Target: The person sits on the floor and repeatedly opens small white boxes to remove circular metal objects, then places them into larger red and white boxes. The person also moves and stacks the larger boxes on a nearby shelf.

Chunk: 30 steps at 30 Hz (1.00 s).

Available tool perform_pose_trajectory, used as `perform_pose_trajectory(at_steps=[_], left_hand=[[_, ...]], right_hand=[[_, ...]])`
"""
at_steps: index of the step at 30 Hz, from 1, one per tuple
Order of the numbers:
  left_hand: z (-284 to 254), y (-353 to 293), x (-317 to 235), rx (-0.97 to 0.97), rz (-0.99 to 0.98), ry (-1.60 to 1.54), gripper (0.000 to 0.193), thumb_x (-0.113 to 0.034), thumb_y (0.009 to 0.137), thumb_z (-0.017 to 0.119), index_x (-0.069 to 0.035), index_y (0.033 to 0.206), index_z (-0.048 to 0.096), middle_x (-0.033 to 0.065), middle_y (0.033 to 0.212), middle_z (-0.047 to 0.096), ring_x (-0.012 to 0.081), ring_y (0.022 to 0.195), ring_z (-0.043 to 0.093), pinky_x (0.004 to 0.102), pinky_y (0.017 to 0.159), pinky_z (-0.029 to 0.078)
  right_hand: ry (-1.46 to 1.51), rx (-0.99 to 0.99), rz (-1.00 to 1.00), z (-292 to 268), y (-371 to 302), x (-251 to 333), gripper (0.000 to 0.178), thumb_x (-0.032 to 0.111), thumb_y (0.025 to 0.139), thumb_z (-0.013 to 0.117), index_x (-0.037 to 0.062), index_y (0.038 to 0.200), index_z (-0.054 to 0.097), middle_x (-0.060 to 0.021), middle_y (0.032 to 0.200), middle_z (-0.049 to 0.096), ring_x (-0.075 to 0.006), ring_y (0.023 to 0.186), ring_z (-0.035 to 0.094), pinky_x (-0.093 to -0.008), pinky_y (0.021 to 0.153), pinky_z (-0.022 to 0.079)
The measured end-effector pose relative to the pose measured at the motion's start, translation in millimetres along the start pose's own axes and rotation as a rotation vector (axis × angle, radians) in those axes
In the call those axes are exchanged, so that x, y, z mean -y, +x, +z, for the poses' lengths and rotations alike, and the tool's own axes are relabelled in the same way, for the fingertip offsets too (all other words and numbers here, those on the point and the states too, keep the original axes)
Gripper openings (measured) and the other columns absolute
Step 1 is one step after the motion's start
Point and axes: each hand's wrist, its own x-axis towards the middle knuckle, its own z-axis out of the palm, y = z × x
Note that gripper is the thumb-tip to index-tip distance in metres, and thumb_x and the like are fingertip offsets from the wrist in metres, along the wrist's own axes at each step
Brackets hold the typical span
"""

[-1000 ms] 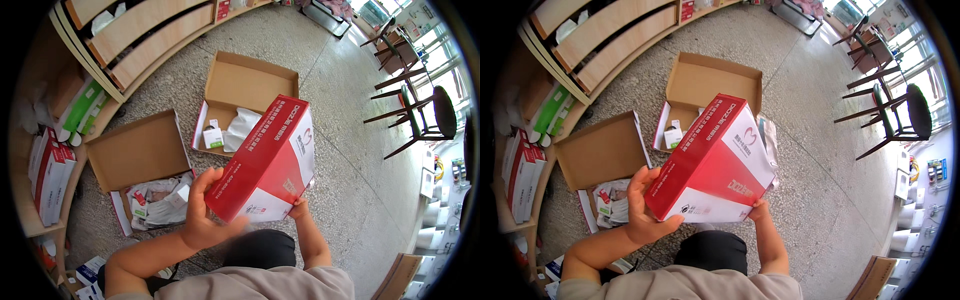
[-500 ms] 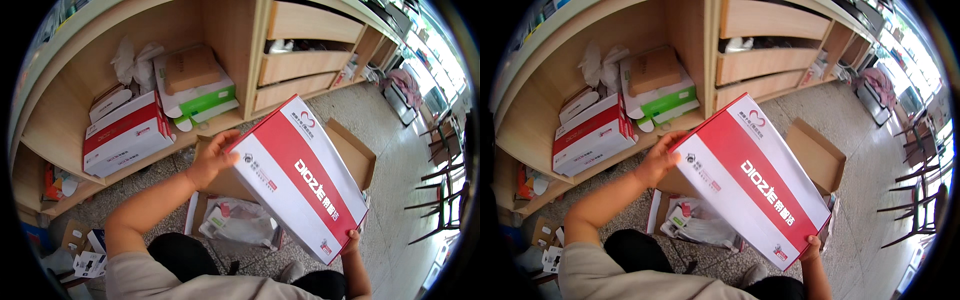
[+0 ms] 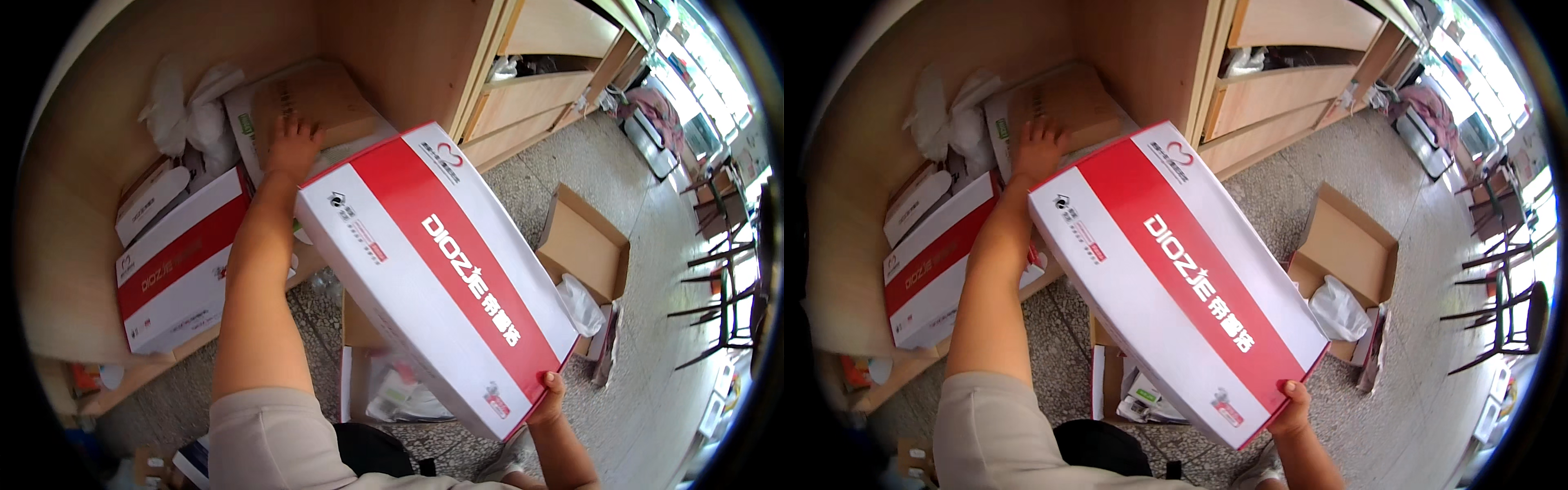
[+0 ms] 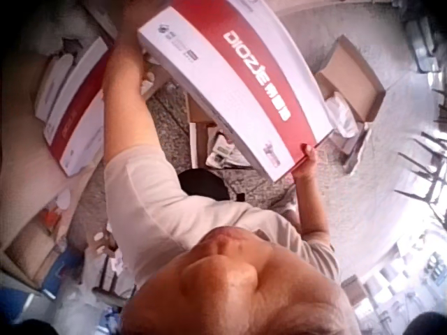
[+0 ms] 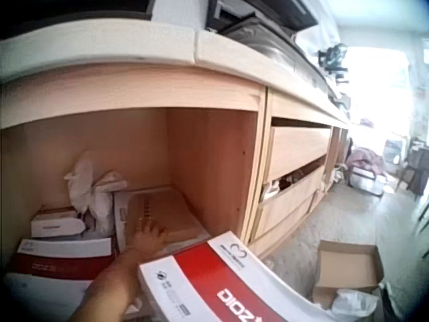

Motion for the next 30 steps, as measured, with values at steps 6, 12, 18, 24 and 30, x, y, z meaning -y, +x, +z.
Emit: perform_pose_trajectory(at_steps=[6,12,18,24,30], left_hand=[[-16,26,9,0.273,-0.096,-0.264,0.053,-0.012,0.081,0.046,-0.022,0.132,0.035,0.0102,0.124,0.047,0.03,0.115,0.045,0.0466,0.093,0.034],[-49,16,73,-0.166,-0.208,-0.08,0.051,-0.009,0.071,0.058,-0.018,0.119,0.047,0.0027,0.104,0.054,0.0209,0.101,0.05,0.0414,0.086,0.037],[-92,-34,110,-0.272,-0.291,-0.17,0.052,0.002,0.063,0.059,-0.015,0.112,0.053,0.0037,0.107,0.055,0.0234,0.105,0.048,0.0411,0.089,0.035],[-164,-156,176,-0.29,-0.346,-0.081,0.055,0.004,0.062,0.055,-0.012,0.115,0.052,0.0073,0.108,0.055,0.0298,0.106,0.047,0.044,0.09,0.034],[-227,-234,211,-0.084,-0.538,0.179,0.058,-0.003,0.065,0.062,-0.013,0.121,0.049,0.0057,0.114,0.053,0.0275,0.111,0.044,0.0452,0.094,0.033]], right_hand=[[0.103,0.004,0.017,6,18,-23,0.071,0.023,0.065,0.064,-0.0028,0.126,0.037,-0.0172,0.116,0.053,-0.03,0.104,0.055,-0.0395,0.089,0.046],[0.03,0.034,0.095,-4,21,-13,0.073,0.025,0.065,0.064,-0.0022,0.127,0.036,-0.0174,0.118,0.051,-0.0304,0.106,0.053,-0.0404,0.089,0.046],[0.015,0.146,0.013,25,22,-16,0.076,0.028,0.065,0.064,-0.0013,0.128,0.034,-0.0168,0.119,0.05,-0.0311,0.106,0.052,-0.0419,0.09,0.045],[-0.049,0.179,0.033,32,24,-1,0.078,0.03,0.063,0.066,-0.001,0.127,0.035,-0.0158,0.119,0.05,-0.0306,0.106,0.051,-0.0411,0.091,0.043],[0.013,0.192,0.058,24,22,-4,0.076,0.027,0.064,0.066,-0.0008,0.128,0.036,-0.0147,0.119,0.051,-0.0295,0.108,0.051,-0.0391,0.093,0.042]])
